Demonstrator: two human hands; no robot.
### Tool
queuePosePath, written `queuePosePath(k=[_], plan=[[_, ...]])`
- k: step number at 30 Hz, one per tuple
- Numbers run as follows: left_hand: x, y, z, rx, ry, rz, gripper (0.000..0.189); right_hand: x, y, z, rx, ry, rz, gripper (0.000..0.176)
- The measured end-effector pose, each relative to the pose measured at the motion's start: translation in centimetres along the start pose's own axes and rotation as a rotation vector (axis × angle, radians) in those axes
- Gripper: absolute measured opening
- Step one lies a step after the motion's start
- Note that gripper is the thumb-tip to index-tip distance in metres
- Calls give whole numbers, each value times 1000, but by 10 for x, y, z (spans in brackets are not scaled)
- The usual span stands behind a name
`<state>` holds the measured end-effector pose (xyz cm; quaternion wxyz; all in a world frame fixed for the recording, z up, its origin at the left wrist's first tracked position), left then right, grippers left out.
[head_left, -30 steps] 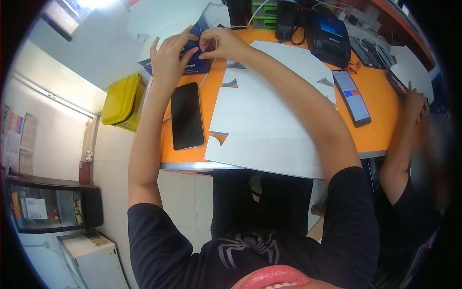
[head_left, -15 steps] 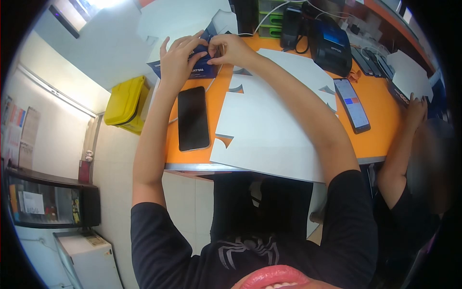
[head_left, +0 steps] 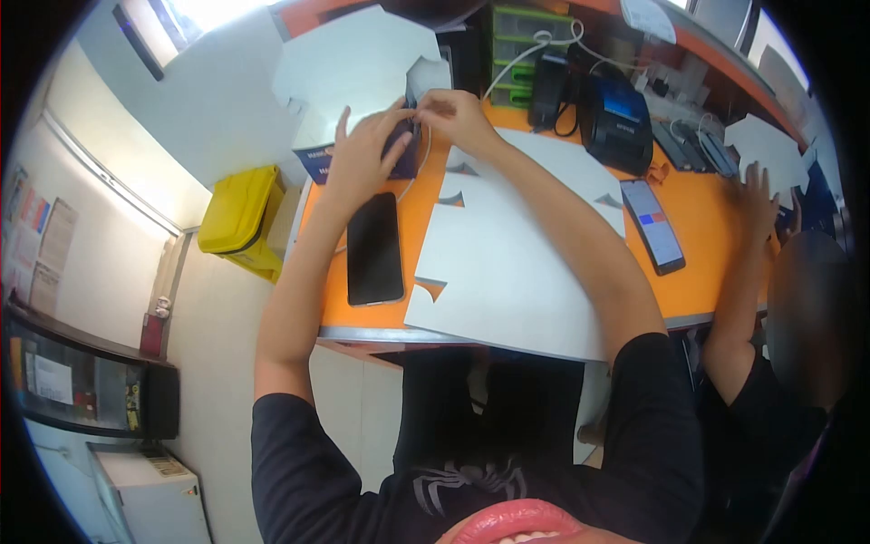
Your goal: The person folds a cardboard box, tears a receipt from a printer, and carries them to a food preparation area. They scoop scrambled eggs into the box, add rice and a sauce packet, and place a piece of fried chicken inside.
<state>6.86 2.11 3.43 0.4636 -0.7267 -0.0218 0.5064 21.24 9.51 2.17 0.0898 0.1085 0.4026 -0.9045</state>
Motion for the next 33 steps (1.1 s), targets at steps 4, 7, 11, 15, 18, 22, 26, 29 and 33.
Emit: queuePosePath(k=[4, 7, 11, 15, 18, 22, 26, 29, 33], plan=[[-30, -4, 21, -142, -36, -310, 45, -13, -36, -11, 329, 240, -67, 42], [-47, 18, 102, -526, -51, -520, 48, 1, -47, -3, 508, 459, 161, 62], [-36, 44, 164, -925, 606, -264, 44, 27, -62, -14, 561, 449, 86, 50], [-2, 50, 174, -922, 1055, -224, 44, 37, -75, -46, 581, 553, -6, 37], [8, 55, 179, -900, 1190, -369, 43, 35, -70, -32, 606, 643, -110, 36], [11, 55, 181, -900, 1282, -529, 43, 37, -75, -24, 615, 779, -76, 37], [13, 55, 185, -915, 1263, -587, 40, 35, -78, -23, 693, 771, -29, 29], [5, 52, 173, -976, 1392, -628, 39, 33, -79, -19, 793, 691, 37, 23], [4, 47, 176, -942, 1557, -621, 42, 38, -79, -15, 858, 734, 66, 21]])
Point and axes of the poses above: each hand's wrist, its own y-axis away from the middle knuckle, its own x-axis out of the palm, z = x × y, the point moved 5 cm from there along -y, towards the middle knuckle, and after that the axes turned 2 degrees about y, right-handed, at the moved point
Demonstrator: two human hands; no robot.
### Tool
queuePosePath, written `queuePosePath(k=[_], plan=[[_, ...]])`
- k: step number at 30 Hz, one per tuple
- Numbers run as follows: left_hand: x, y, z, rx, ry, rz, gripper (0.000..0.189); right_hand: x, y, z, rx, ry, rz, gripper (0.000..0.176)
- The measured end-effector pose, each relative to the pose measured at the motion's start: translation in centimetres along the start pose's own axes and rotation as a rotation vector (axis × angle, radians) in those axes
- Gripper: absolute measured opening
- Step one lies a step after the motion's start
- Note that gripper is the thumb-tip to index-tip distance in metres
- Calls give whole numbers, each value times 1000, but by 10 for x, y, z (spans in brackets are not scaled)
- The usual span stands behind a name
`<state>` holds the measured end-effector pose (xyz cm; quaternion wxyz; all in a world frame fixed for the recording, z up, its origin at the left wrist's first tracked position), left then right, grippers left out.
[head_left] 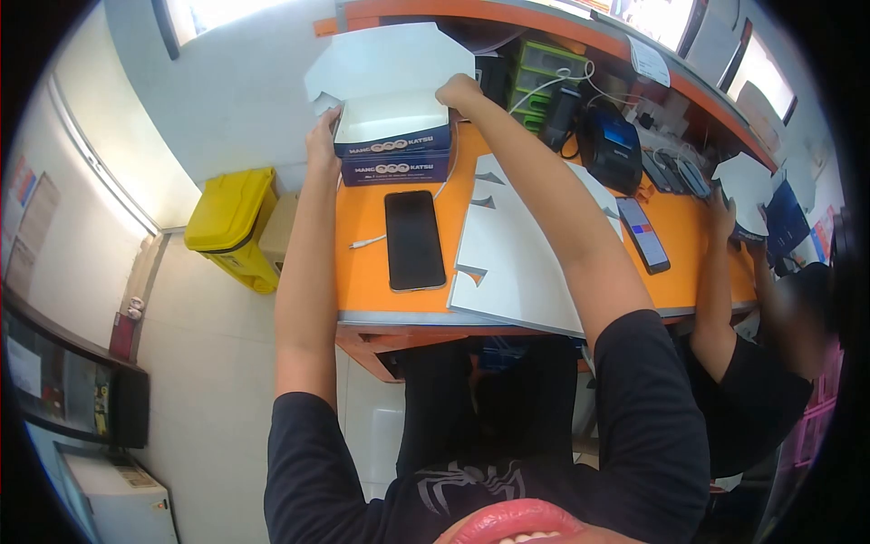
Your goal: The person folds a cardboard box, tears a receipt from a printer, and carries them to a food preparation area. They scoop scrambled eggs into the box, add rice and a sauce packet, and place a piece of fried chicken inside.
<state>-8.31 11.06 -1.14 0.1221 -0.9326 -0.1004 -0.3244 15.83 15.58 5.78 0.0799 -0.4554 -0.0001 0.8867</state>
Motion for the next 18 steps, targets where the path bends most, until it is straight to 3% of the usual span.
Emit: queuePosePath(k=[4, 6, 7, 10, 13, 18], plan=[[-6, -5, 5, 61, -146, -48, 42, 9, -13, 1, -42, 41, 84, 21], [-12, -8, 14, 50, -309, 33, 42, 15, -26, 4, -108, 154, 215, 21], [-13, -10, 14, 52, -391, 74, 41, 14, -28, 4, -119, 83, 168, 22], [-11, -9, 13, 64, -273, 53, 40, 12, -21, 1, -106, -47, 115, 24], [-8, -4, 8, 152, -226, -105, 36, 14, -15, -2, -91, -39, 92, 24], [-4, -3, 6, 61, -165, -68, 34, 13, -14, -2, -17, 33, 160, 23]])
Point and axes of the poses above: each hand's wrist, its own y-axis away from the middle knuckle, its own x-axis out of the palm, z = x × y, the point moved 5 cm from there along -y, towards the middle knuckle, and after that the axes turned 2 degrees about y, right-handed, at the moved point
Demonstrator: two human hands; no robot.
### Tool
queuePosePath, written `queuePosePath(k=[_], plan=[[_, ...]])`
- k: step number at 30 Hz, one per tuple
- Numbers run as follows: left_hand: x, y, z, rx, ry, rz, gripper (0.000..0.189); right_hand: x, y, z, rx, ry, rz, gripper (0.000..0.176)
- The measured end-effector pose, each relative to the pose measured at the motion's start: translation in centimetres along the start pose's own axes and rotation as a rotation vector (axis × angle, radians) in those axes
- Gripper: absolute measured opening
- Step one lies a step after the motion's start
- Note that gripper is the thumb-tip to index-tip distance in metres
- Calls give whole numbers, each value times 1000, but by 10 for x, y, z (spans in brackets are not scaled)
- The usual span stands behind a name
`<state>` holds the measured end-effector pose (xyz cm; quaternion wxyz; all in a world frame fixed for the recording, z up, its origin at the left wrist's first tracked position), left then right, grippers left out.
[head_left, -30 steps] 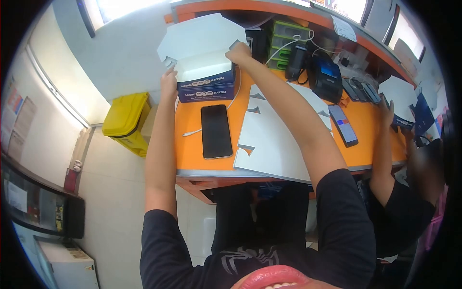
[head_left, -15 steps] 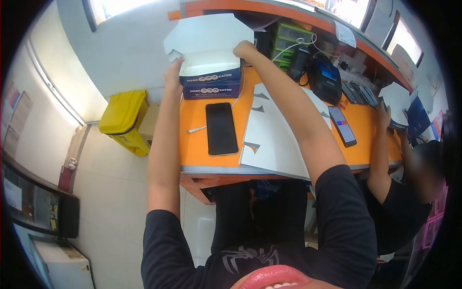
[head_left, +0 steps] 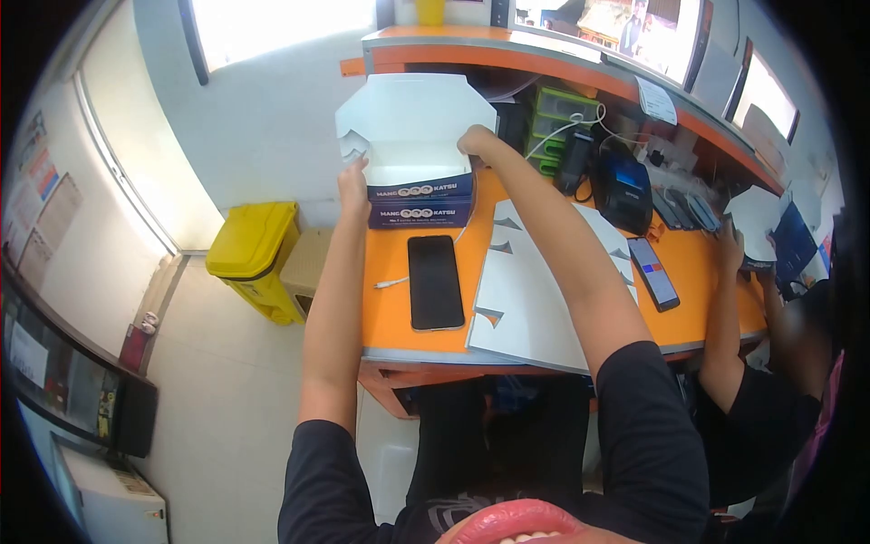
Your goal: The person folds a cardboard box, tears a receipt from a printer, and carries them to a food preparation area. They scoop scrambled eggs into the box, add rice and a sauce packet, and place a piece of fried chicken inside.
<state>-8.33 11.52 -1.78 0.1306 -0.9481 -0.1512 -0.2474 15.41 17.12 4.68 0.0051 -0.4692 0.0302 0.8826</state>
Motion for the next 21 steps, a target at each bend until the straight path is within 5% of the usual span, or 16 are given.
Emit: queuePosePath(k=[3, 7, 10, 13, 16, 21], plan=[[3, 1, 3, -32, 39, 59, 36, 4, -1, 7, -4, 122, 36, 24], [9, 12, -5, -135, 26, 95, 37, 0, 38, 11, -122, 168, -373, 24], [5, 17, -13, -92, -278, 53, 41, 6, 33, 13, -57, 353, -330, 24], [-4, -7, -5, 200, -537, 119, 43, 6, 41, 8, -51, 338, -248, 25], [6, -10, -20, 108, -988, 243, 41, 4, 45, 6, -52, 295, -259, 25], [37, -49, -17, 234, -1524, 150, 32, 10, 42, 4, -74, 251, -306, 25]])
Point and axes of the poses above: each hand's wrist, its own y-axis away from the middle knuckle, its own x-axis out of the palm, z = x × y, the point moved 5 cm from there along -y, towards the middle knuckle, and after that the axes turned 2 degrees about y, right-handed, at the moved point
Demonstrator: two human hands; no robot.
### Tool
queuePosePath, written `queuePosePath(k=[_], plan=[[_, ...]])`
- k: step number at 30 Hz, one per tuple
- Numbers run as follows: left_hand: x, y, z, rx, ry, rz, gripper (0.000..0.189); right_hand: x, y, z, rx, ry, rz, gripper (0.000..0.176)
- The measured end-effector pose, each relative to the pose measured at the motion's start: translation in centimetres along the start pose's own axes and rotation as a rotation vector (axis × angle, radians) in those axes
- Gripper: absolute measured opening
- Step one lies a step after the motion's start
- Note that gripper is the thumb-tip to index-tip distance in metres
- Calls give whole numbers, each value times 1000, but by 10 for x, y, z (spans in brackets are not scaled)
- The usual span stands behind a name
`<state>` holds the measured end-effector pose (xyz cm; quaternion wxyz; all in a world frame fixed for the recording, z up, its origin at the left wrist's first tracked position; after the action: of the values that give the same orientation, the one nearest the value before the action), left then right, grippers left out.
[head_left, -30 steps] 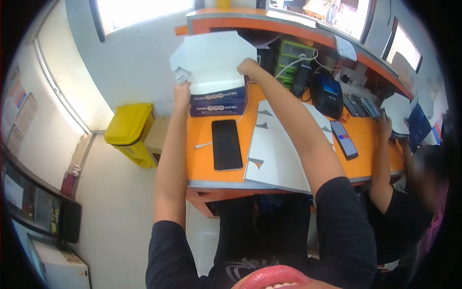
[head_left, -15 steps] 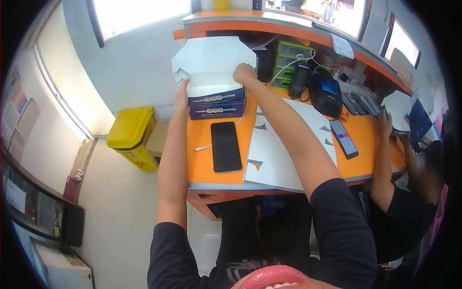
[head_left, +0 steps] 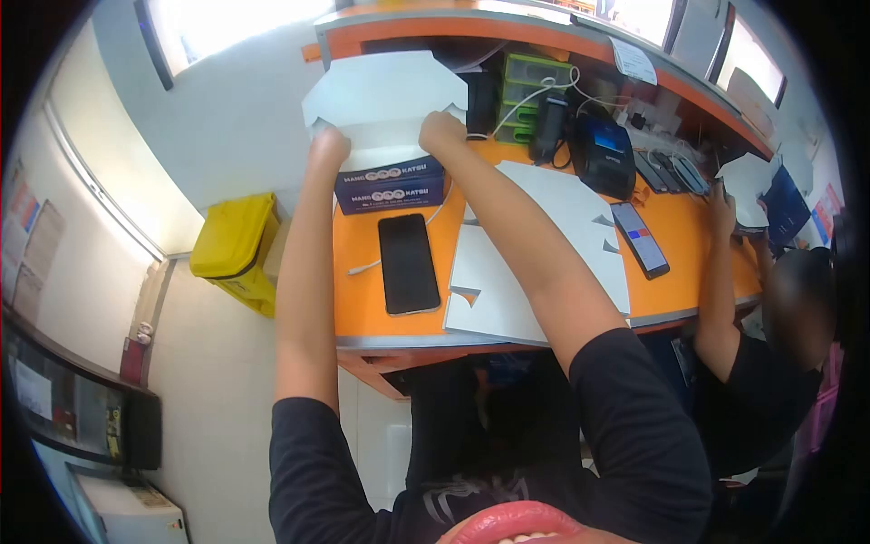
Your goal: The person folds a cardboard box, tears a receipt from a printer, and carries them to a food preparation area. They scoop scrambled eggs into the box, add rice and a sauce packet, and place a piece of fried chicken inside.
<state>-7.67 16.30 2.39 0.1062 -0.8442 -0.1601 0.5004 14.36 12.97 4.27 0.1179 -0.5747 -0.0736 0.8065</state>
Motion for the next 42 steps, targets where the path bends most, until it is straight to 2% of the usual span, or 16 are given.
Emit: queuePosePath(k=[4, 7, 10, 16, 19, 22, 31, 42], plan=[[-6, 14, -16, -90, -160, 35, 29, 4, 8, -2, -36, 23, 1, 24], [-11, 19, -17, -145, -179, -18, 29, 2, 10, -2, -75, 31, 0, 24], [15, -24, 20, -65, -119, -9, 28, 2, 11, 0, -57, 72, -7, 23], [16, -12, 17, 54, -218, 79, 28, 8, 8, -2, -66, 83, -7, 23], [-6, 14, -4, -23, -309, 99, 26, 8, 1, -3, -60, 41, 31, 25], [-16, 17, -13, 102, -326, -78, 24, 9, -5, -5, -94, -33, 45, 26], [-22, 21, -25, 16, -351, 13, 24, 24, -24, -8, -123, -72, 100, 28], [1, 12, -9, 36, -271, -42, 27, 17, 2, -2, -113, 47, 3, 26]])
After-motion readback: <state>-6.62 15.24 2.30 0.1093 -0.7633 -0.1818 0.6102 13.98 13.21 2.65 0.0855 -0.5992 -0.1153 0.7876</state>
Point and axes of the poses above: each hand's wrist, its own y-axis away from the middle knuckle, its own x-axis out of the palm, z = x × y, the point moved 5 cm from there along -y, towards the middle knuckle, and after that the axes turned 2 degrees about y, right-handed, at the moved point
